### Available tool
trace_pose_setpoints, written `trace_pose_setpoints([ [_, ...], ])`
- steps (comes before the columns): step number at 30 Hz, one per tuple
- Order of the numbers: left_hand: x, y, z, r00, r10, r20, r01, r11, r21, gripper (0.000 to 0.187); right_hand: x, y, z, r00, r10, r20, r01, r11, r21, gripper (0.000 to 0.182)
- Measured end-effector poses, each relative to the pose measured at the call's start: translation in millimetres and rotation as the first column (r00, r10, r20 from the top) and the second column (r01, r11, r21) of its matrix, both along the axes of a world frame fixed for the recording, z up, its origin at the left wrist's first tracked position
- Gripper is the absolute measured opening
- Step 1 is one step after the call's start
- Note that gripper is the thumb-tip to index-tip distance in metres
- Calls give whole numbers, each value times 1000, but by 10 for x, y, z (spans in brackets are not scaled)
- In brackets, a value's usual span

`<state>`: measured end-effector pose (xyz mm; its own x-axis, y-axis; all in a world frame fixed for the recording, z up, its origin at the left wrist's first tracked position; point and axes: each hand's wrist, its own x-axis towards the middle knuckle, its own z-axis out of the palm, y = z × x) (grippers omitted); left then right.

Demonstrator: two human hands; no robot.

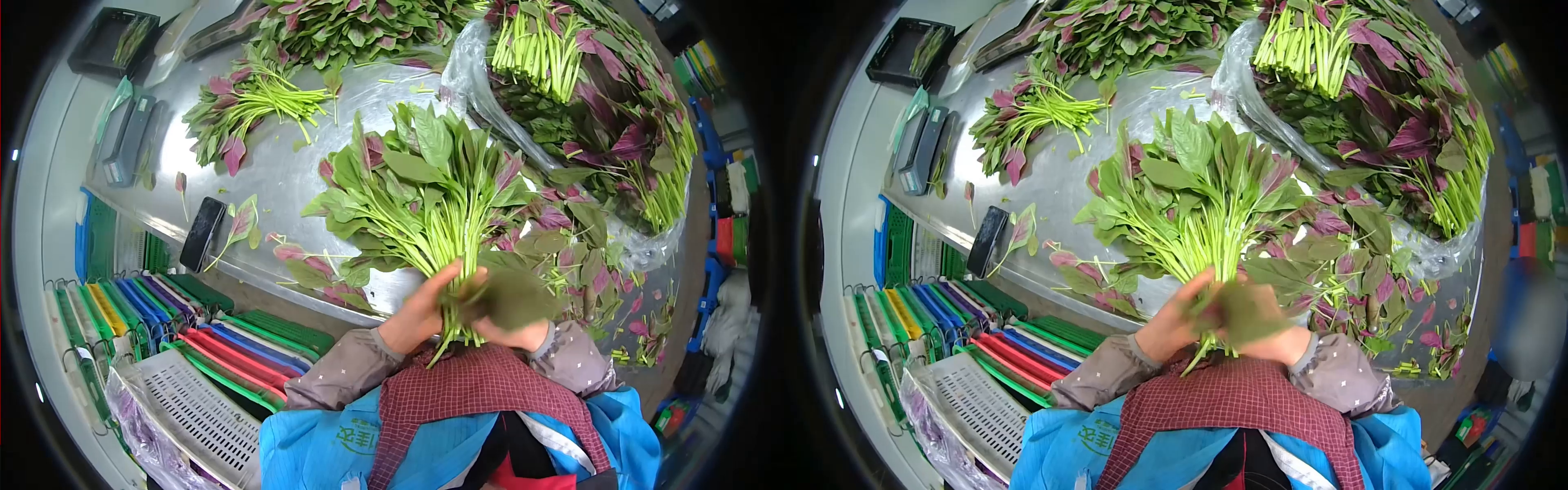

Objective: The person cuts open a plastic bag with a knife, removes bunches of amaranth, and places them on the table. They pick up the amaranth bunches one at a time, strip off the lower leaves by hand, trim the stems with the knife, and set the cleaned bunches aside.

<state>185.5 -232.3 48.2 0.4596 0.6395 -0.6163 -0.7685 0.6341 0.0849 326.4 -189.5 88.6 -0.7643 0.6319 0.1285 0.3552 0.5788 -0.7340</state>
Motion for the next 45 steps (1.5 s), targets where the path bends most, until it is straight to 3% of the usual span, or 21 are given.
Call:
trace_pose_setpoints([
  [5,10,82,-140,994,-35,-108,50,988,143,14,162,-95,463,924,307,-229,-361,897,-257,24],
  [7,-18,114,-155,975,95,-201,-43,968,248,11,458,-80,493,872,263,-414,-384,891,-242,33],
  [9,-45,159,11,958,121,-262,-37,953,302,11,862,-81,495,973,-102,-208,-42,804,-593,41],
  [10,-56,172,79,936,154,-315,-37,937,347,11,744,-3,564,921,-375,-105,294,846,-444,39],
  [11,-77,196,97,908,163,-386,9,913,407,10,876,203,536,871,-317,376,386,914,-122,35],
  [12,-68,220,108,909,165,-383,9,910,414,10,902,190,433,637,-438,634,373,895,244,40],
  [14,-39,269,120,790,269,-551,120,813,570,11,854,182,280,780,-459,425,381,888,259,52],
  [17,29,105,174,778,164,-607,250,805,538,15,451,169,159,964,-241,114,267,880,-392,59],
  [19,25,-87,67,837,-52,-545,367,791,489,24,177,122,28,930,-347,-118,77,499,-863,53],
  [20,19,-183,-31,836,-54,-546,370,790,489,24,140,76,-72,951,-296,-87,64,464,-883,50],
  [22,7,-348,-213,982,-84,-167,116,975,191,31,82,-99,-442,956,-270,-114,33,485,-874,46],
  [24,-19,-402,-414,986,-88,-139,107,984,141,36,100,-118,-503,967,-250,-48,84,493,-866,40],
  [25,-21,-407,-494,995,-92,-49,101,971,217,36,115,-43,-418,988,-146,51,130,605,-786,35],
  [26,-14,-396,-532,994,-101,41,85,951,298,36,129,28,-309,985,-52,163,151,714,-684,35],
  [27,2,-378,-475,996,-78,34,68,966,251,34,136,65,-176,919,-32,394,164,938,-306,39],
  [28,13,-361,-453,997,-73,36,61,965,254,34,124,104,-67,918,-28,396,160,940,-302,39],
  [30,25,-348,-410,991,-107,-77,124,949,289,31,53,158,109,862,-318,395,299,948,110,40],
  [31,34,-331,-339,992,-85,-95,106,961,257,30,1,190,173,886,-354,300,339,935,105,25],
  [34,84,-331,-318,985,-63,-163,99,970,221,30,-277,185,123,950,-304,77,302,953,37,23],
  [42,115,-348,-292,973,-58,-223,116,959,257,27,-370,192,-68,919,-386,85,395,888,-237,16],
  [45,151,-326,-275,968,-61,-245,133,948,290,24,-400,267,-122,918,-379,118,395,897,-198,18],
])
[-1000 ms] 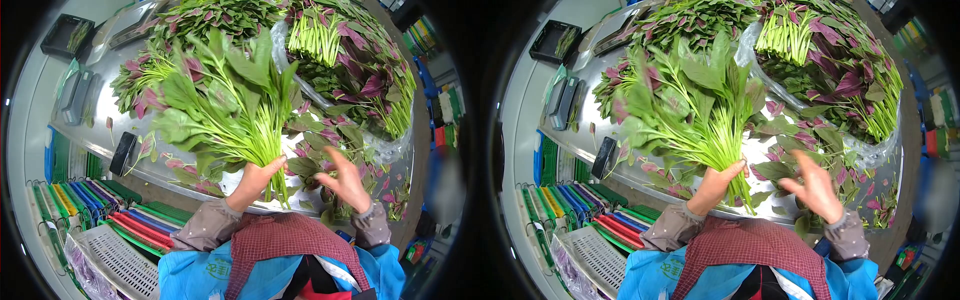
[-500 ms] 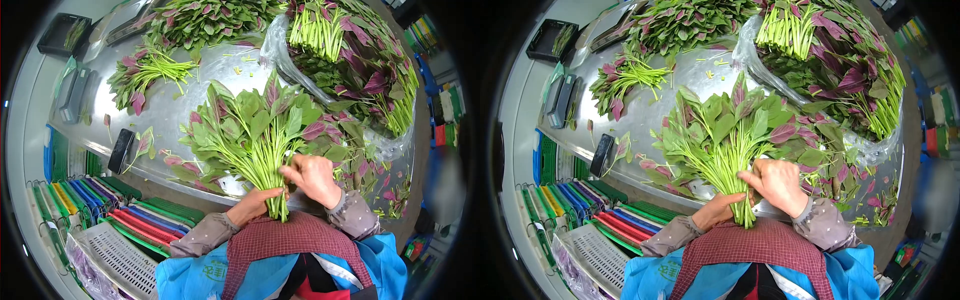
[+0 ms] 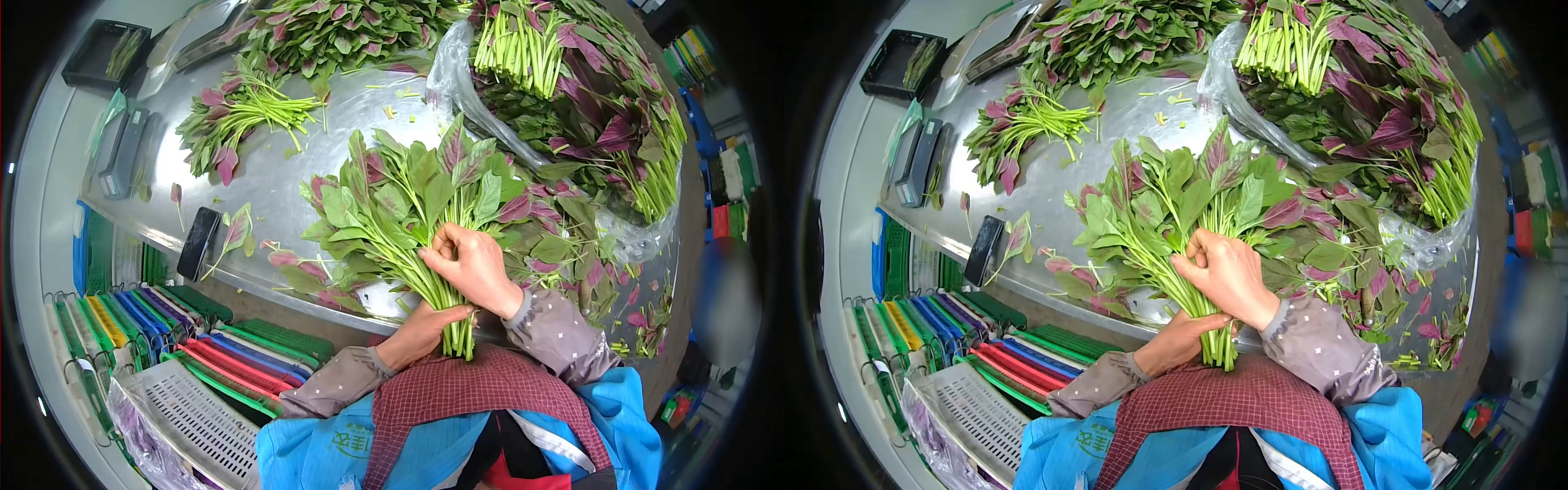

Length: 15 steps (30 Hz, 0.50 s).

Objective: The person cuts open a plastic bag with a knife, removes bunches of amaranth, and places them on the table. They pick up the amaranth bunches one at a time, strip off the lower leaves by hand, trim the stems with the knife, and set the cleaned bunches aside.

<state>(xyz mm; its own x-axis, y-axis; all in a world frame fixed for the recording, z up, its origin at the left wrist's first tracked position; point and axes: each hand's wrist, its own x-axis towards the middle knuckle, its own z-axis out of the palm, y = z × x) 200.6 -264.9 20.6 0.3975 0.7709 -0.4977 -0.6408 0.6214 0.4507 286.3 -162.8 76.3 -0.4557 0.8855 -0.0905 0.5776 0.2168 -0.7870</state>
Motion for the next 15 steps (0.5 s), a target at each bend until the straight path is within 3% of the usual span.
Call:
trace_pose_setpoints([
  [3,-22,17,14,999,-28,-41,27,1000,-16,23,-9,25,-18,1000,-11,-6,11,999,47,17],
  [5,-43,12,18,1000,-21,14,22,998,-66,22,61,34,-1,999,8,32,-14,981,192,15],
  [9,-57,17,-12,998,-39,55,43,996,-80,22,292,24,158,989,117,93,-134,970,202,15],
  [10,-63,21,7,996,-38,78,44,996,-76,22,400,31,174,976,208,-71,-211,977,-38,20],
  [11,-68,27,23,994,-36,101,44,996,-71,22,499,1,236,976,208,-70,-211,977,-37,20],
  [12,-72,34,32,994,-36,101,43,997,-70,22,598,-56,341,937,208,-282,-313,856,-410,20],
  [13,-75,41,39,993,-25,114,31,998,-51,23,699,-96,447,877,116,-466,-440,583,-683,20],
  [15,-73,49,46,992,-9,129,13,999,-30,24,929,-97,648,733,-251,-633,-466,492,-735,23],
])
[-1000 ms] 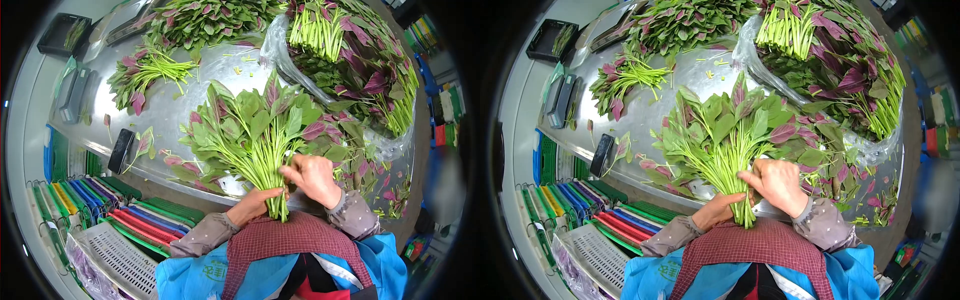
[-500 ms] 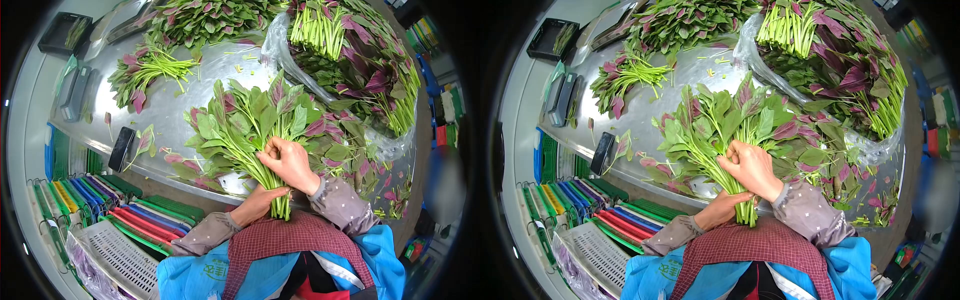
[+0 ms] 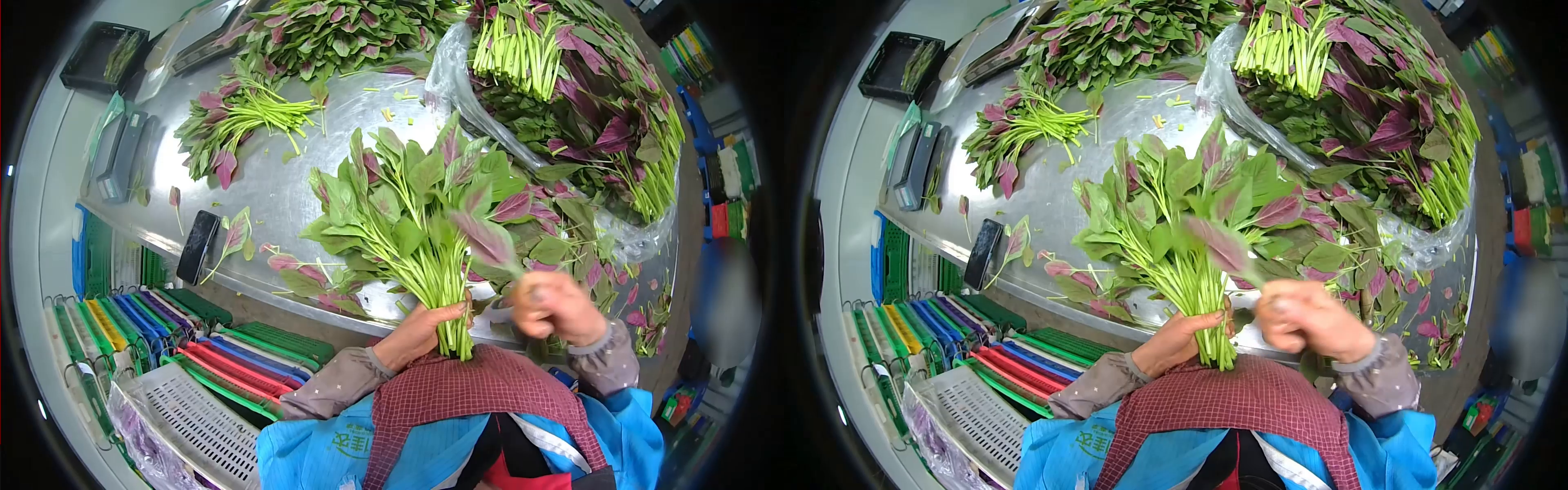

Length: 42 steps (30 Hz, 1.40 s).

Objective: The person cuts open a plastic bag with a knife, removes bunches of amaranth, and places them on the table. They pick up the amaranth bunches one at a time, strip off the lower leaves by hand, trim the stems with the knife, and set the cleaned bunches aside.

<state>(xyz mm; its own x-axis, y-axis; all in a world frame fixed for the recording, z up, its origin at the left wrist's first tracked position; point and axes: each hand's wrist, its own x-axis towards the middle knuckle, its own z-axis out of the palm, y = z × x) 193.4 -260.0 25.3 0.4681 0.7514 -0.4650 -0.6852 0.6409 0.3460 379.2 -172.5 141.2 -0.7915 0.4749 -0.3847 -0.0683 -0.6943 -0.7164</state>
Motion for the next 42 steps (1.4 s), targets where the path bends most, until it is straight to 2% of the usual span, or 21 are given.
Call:
trace_pose_setpoints([
  [1,-5,2,3,1000,-9,5,9,1000,6,24,124,50,-20,995,-92,-46,97,988,121,27],
  [4,4,-16,57,999,-20,-40,21,1000,10,23,277,155,-161,764,-622,-172,582,780,-231,37],
  [5,12,6,78,996,-15,-88,16,1000,15,22,241,138,-292,815,-578,-42,579,811,88,39],
  [6,24,24,79,996,-11,-90,13,1000,24,22,197,74,-400,861,-505,61,476,843,251,30],
  [8,55,7,70,985,-6,-174,18,998,65,21,-79,24,-301,868,-364,338,111,804,584,13],
  [10,88,-2,90,970,-2,-243,24,996,86,21,-364,156,-292,827,-540,156,-27,240,970,14],
  [13,117,-22,80,950,29,-311,13,991,131,21,-686,281,-192,815,-579,5,-34,-39,999,16],
  [16,113,-28,106,922,55,-384,15,984,177,22,-775,387,-290,652,-617,440,-496,92,864,11],
  [17,112,-19,137,917,40,-396,30,985,168,22,-788,429,-343,655,-615,439,-497,85,863,11],
  [22,124,-27,46,910,12,-414,68,981,179,22,-816,571,-586,711,-468,525,-271,507,819,21],
  [24,129,-16,75,924,40,-380,24,986,162,21,-731,610,-613,753,-413,513,-277,507,816,16],
  [26,123,-6,55,920,57,-388,11,985,170,21,-630,607,-549,923,-145,357,-79,835,544,20],
  [27,112,6,43,915,75,-396,-1,983,182,20,-571,559,-373,926,-117,359,-94,849,520,21],
  [29,86,19,33,915,61,-399,9,985,170,20,-381,484,3,935,-107,339,29,973,227,23],
  [31,75,3,7,916,46,-398,19,987,158,20,-61,490,83,965,-259,47,250,958,142,24],
  [34,57,-6,-13,931,85,-354,-31,987,156,24,256,445,101,909,-417,-11,411,889,203,28],
  [36,33,79,90,900,99,-426,-13,980,200,22,234,275,-201,881,-378,285,212,853,477,40],
  [38,33,159,131,834,139,-534,32,954,299,24,89,21,-537,859,-176,481,-105,859,501,55],
  [39,58,179,106,733,174,-657,150,902,406,24,-47,-124,-669,893,-232,387,-21,835,550,62],
  [41,98,127,94,508,274,-816,401,764,506,30,-394,-160,-562,869,-330,368,-54,677,734,57],
  [42,109,116,152,511,265,-817,408,762,503,30,-492,-185,-544,856,-413,311,-2,599,801,50],
])
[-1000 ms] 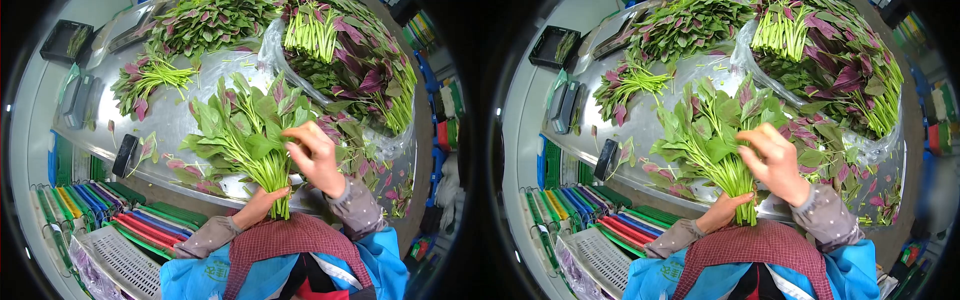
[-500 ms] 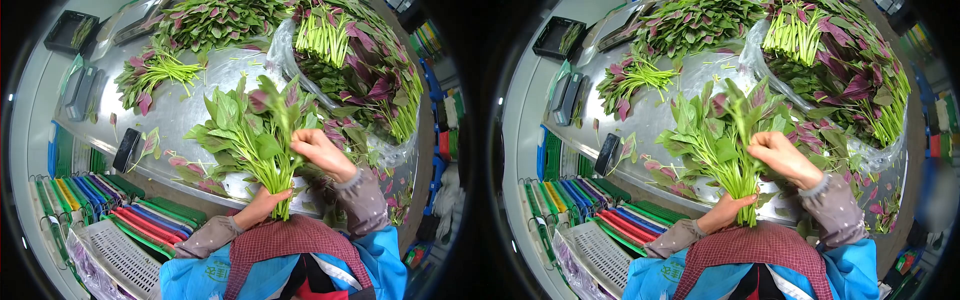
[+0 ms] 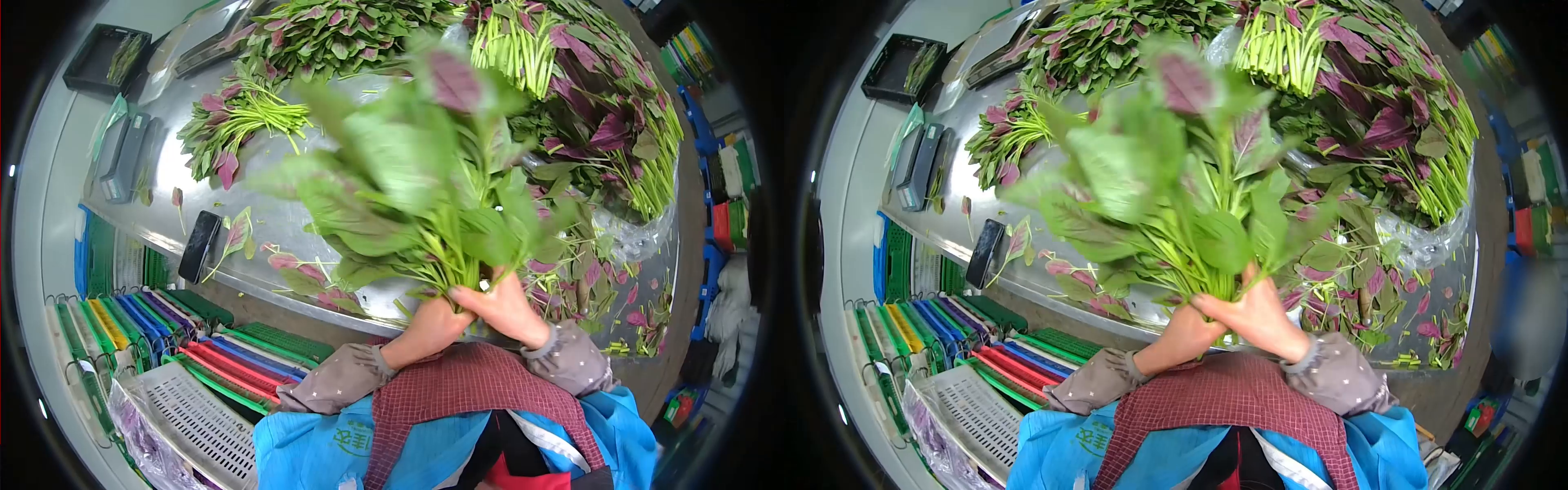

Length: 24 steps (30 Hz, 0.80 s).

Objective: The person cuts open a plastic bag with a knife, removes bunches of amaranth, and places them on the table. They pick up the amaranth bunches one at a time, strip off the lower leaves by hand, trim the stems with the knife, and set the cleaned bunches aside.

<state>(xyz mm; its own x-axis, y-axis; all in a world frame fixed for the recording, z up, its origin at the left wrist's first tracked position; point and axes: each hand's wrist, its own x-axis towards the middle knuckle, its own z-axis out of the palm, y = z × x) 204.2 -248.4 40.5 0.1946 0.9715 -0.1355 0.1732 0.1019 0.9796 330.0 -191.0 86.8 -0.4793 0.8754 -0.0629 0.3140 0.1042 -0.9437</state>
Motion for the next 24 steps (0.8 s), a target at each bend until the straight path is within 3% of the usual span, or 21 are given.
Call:
trace_pose_setpoints([
  [1,1,-3,99,992,41,117,-24,989,-144,31,-17,-25,-43,1000,-12,0,12,1000,-3,50],
  [3,-77,-44,111,895,168,413,50,882,-469,33,-37,-50,-280,921,-279,-273,137,886,-444,34],
  [4,-111,-77,7,894,163,416,59,880,-471,33,20,-57,-430,881,-366,-299,59,713,-699,26],
  [6,-154,-107,-173,651,393,649,233,711,-664,33,35,-117,-575,855,-483,-187,81,482,-873,26],
  [10,-159,-71,-191,582,480,656,261,654,-710,36,139,-80,-612,863,-463,-203,0,401,-916,30],
  [15,-130,-6,-161,557,524,645,262,626,-734,36,107,-37,-575,876,-441,-193,36,460,-887,36],
  [17,-73,19,-137,696,404,595,207,680,-704,38,109,-25,-654,919,-340,-197,53,604,-796,39],
  [18,-34,26,-150,696,406,592,199,684,-702,38,97,-25,-670,921,-333,-203,44,607,-794,39],
  [20,55,37,-180,825,197,529,142,835,-532,43,72,-41,-676,944,-249,-216,26,711,-703,43],
  [22,43,96,-41,834,214,509,87,859,-504,46,92,9,-634,948,-219,-232,-16,694,-720,47],
  [24,-56,89,31,939,8,343,122,926,-356,43,148,12,-587,920,-207,-332,-131,637,-760,53],
])
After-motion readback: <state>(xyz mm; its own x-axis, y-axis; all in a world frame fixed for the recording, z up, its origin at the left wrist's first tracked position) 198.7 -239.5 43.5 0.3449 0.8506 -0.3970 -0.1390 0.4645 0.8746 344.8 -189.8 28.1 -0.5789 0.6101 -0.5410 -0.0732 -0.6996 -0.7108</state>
